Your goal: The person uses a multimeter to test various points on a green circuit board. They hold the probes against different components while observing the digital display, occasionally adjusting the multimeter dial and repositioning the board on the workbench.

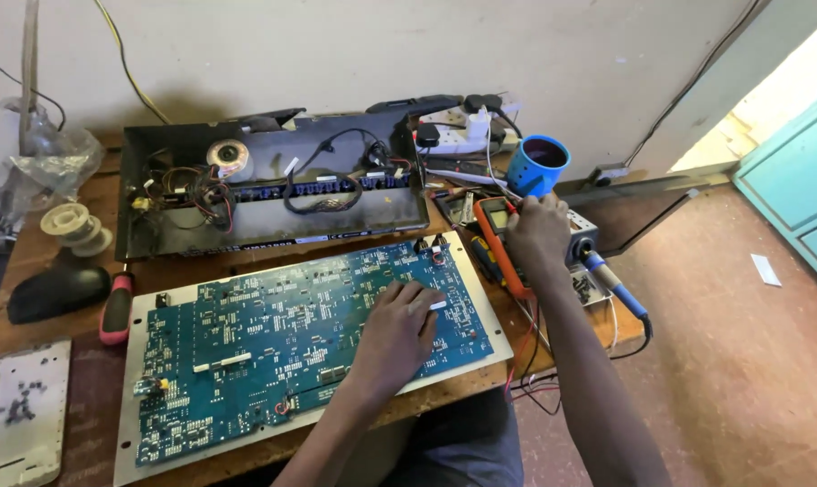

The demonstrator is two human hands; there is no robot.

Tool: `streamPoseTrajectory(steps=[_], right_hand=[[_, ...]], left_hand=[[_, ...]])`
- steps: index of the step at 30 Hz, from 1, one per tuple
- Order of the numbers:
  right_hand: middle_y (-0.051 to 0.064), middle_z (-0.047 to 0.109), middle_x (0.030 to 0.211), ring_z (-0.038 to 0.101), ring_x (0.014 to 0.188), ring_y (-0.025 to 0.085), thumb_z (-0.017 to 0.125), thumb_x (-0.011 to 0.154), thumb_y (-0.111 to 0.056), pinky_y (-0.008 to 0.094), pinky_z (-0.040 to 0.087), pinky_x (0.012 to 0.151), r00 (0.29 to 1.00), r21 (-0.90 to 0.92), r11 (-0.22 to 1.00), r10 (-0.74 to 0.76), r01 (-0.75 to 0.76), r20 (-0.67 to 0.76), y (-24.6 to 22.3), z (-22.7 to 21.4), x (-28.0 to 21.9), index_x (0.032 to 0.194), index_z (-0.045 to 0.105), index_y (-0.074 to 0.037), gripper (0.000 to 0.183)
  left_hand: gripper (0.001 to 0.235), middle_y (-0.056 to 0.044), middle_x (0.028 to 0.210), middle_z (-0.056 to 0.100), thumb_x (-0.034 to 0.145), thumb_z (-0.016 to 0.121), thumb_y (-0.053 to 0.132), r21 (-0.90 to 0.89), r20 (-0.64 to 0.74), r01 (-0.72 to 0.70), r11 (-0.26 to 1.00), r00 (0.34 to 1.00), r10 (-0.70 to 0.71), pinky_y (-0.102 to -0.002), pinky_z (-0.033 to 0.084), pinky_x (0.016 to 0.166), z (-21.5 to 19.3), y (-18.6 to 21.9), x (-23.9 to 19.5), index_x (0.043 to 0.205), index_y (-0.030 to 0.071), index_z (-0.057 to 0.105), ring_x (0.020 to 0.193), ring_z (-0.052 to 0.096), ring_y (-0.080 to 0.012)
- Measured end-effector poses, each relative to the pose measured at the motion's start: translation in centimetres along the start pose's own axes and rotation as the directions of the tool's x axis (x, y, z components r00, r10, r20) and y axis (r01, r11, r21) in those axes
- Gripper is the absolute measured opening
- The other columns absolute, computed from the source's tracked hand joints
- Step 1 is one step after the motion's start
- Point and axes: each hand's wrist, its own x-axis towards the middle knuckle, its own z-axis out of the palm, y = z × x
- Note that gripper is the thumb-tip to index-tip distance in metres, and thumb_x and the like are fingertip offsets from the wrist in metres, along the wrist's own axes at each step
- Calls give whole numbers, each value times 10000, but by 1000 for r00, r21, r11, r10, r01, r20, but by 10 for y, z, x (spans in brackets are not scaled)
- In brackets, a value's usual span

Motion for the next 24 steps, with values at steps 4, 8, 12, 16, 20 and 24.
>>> streamPoseTrajectory(steps=[4, 8, 12, 16, 20, 24], right_hand=[[206, 626, 1208, 567, 1234, 424, 635, 964, -346, 550, 536, 1029, 997, 62, 996, 56, -58, 46, -5, -8, -1, 1203, 742, -68, 382], [174, 656, 1143, 639, 1155, 409, 650, 939, -368, 562, 575, 973, 997, 145, 987, 67, -73, 43, -2, -7, -4, 1188, 806, -166, 357], [173, 660, 1187, 699, 1127, 457, 660, 969, -368, 570, 593, 966, 994, 151, 986, 62, -76, 92, -7, -23, -24, 1190, 807, -170, 331], [201, 691, 1147, 718, 1111, 475, 675, 993, -318, 572, 597, 992, 996, 83, 996, 16, -23, 87, 1, -29, -31, 1197, 796, -127, 305], [238, 689, 1148, 689, 1133, 510, 556, 1039, -334, 623, 559, 995, 996, 261, 961, 92, -94, 20, 4, -57, -49, 1212, 722, -123, 320], [257, 663, 1247, 671, 1217, 523, 502, 1040, -377, 619, 544, 1044, 956, 255, 925, 249, -282, 154, 5, -58, -73, 1216, 670, -90, 377]], left_hand=[[231, -57, 1006, 637, 1042, 619, 111, 40, 4, -4, 999, 1000, 4, -414, 587, 904, 7, -4, -1, 1256, 133, 704, 978, 633, -238], [244, -68, 1015, 649, 1023, 642, 121, 10, 5, 19, 1000, 1000, -20, -435, 591, 901, 10, -5, 0, 1257, 140, 705, 1003, 648, -266], [295, -71, 1019, 663, 956, 714, 127, -42, 27, 64, 997, 998, -63, -465, 613, 862, 22, 4, 16, 1249, 164, 708, 1021, 688, -326], [345, -169, 1018, 665, 924, 732, 89, -110, -30, -24, 994, 999, 21, -517, 626, 844, 50, 18, 65, 1267, 105, 696, 1017, 715, -413], [396, -182, 1143, 664, 907, 759, 201, -190, 29, 74, 979, 997, -69, -543, 632, 871, 98, 8, 111, 1274, 90, 661, 1126, 687, -453], [666, -223, 1374, 607, 839, 838, 362, -54, 107, 115, 992, 988, -108, -604, 606, 980, 125, 3, 129, 1367, 31, 604, 1329, 594, -486]])
